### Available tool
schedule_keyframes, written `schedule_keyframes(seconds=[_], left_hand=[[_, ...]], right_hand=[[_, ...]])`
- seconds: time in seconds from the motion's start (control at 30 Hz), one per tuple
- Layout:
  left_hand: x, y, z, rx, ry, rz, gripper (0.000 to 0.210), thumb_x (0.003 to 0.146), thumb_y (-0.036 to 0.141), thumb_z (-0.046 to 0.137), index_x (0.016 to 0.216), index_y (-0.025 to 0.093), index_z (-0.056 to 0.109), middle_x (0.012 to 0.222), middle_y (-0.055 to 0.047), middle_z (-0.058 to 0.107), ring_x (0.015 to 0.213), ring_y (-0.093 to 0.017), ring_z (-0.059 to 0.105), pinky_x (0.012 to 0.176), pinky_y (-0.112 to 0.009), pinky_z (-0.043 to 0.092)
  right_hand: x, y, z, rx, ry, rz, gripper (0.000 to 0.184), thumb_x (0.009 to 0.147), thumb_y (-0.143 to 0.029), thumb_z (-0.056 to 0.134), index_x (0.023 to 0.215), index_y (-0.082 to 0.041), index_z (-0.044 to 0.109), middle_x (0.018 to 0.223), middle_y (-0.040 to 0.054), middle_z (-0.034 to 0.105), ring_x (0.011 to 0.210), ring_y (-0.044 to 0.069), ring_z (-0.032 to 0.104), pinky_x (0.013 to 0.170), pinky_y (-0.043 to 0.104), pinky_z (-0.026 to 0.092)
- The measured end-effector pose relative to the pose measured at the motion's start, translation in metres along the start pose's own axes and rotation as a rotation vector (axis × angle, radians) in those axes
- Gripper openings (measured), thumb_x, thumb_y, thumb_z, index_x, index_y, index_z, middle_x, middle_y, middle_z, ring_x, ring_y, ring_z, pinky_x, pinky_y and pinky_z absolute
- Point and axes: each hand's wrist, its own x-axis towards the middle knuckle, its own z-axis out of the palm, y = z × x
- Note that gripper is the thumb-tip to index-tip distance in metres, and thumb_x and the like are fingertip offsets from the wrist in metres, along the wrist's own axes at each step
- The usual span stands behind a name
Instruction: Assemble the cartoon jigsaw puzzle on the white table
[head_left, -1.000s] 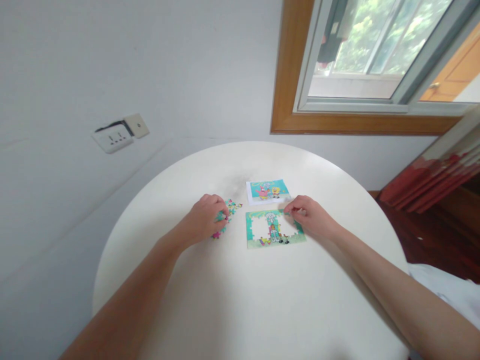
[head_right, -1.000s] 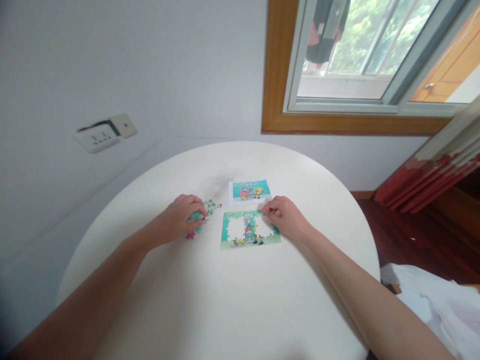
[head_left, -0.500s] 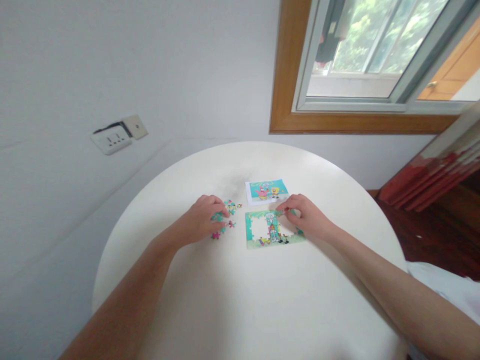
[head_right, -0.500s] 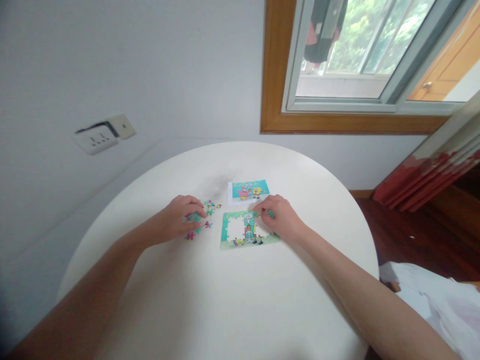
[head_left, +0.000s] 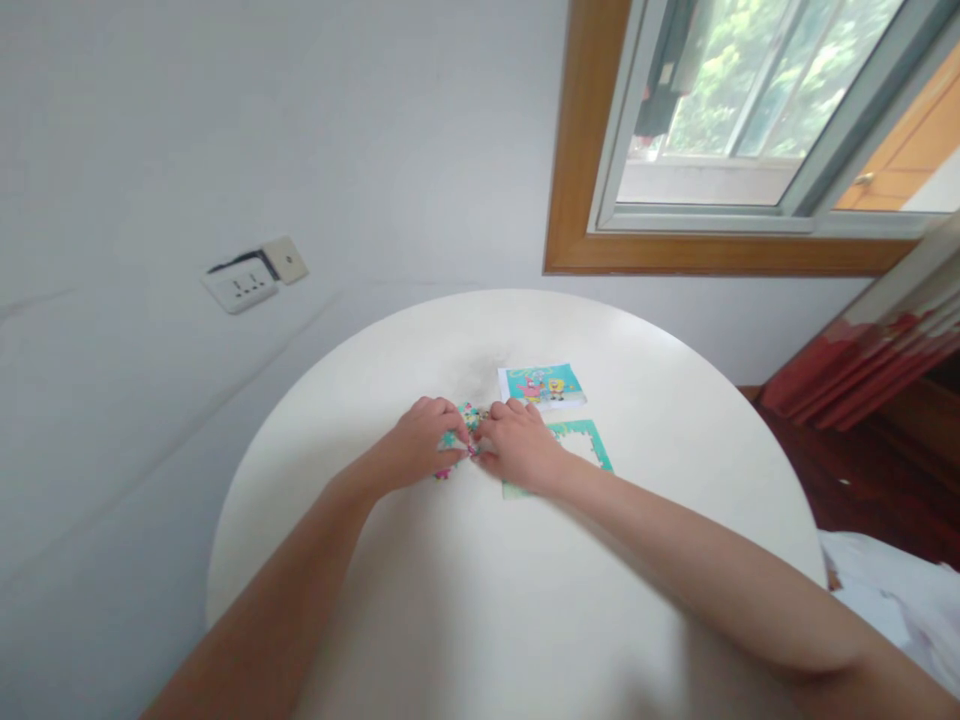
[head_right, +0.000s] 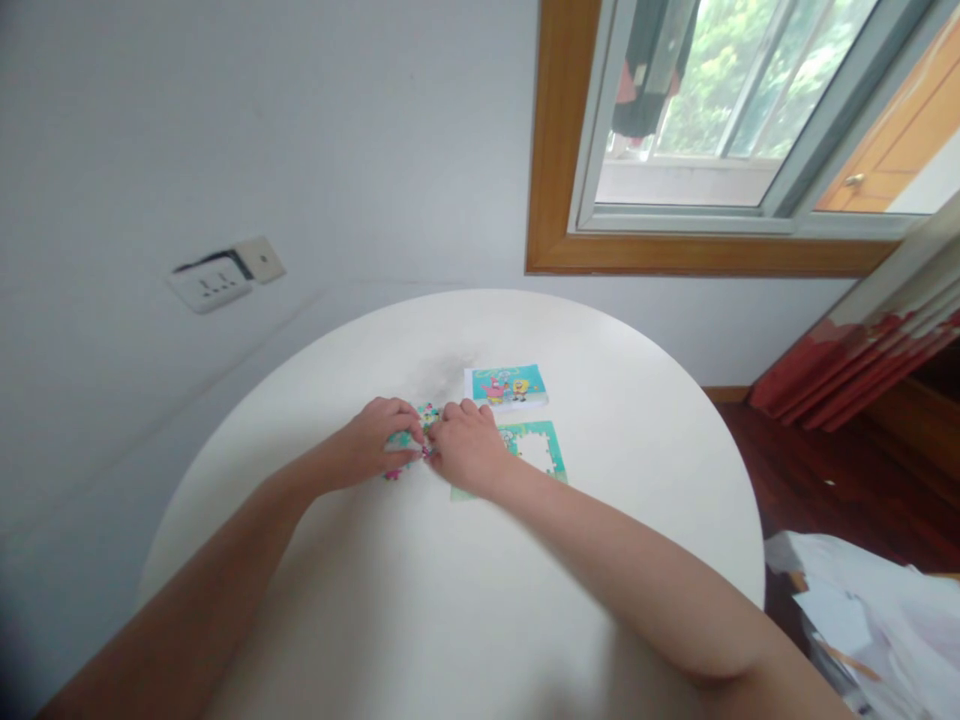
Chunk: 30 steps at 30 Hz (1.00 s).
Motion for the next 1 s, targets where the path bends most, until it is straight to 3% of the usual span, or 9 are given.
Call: schedule_keyframes(seconds=[0.4,0.63,1.0], left_hand=[[-0.001,0.003,-0.002,-0.014,-0.035,0.009,0.016,0.070,0.017,0.066,0.085,0.022,0.067,0.098,-0.003,0.061,0.099,-0.022,0.054,0.091,-0.035,0.041],[0.000,0.008,-0.006,-0.025,-0.063,-0.012,0.012,0.073,0.027,0.069,0.083,0.022,0.067,0.097,-0.003,0.062,0.098,-0.022,0.055,0.091,-0.035,0.042],[0.001,0.007,-0.007,-0.072,-0.044,-0.002,0.006,0.075,0.022,0.066,0.074,0.024,0.072,0.095,-0.003,0.062,0.100,-0.021,0.055,0.094,-0.036,0.038]], right_hand=[[0.010,0.007,0.005,0.167,-0.064,0.032,0.022,0.080,-0.020,0.056,0.098,-0.022,0.069,0.104,0.0077,0.062,0.103,0.024,0.052,0.082,0.034,0.038],[0.008,0.012,0.007,0.222,-0.031,0.003,0.021,0.079,-0.019,0.059,0.098,-0.021,0.068,0.102,0.0070,0.062,0.102,0.023,0.052,0.085,0.034,0.037],[-0.001,0.023,0.006,0.270,0.064,-0.077,0.023,0.083,-0.018,0.060,0.105,-0.021,0.065,0.101,0.0056,0.062,0.100,0.020,0.052,0.091,0.034,0.034]])
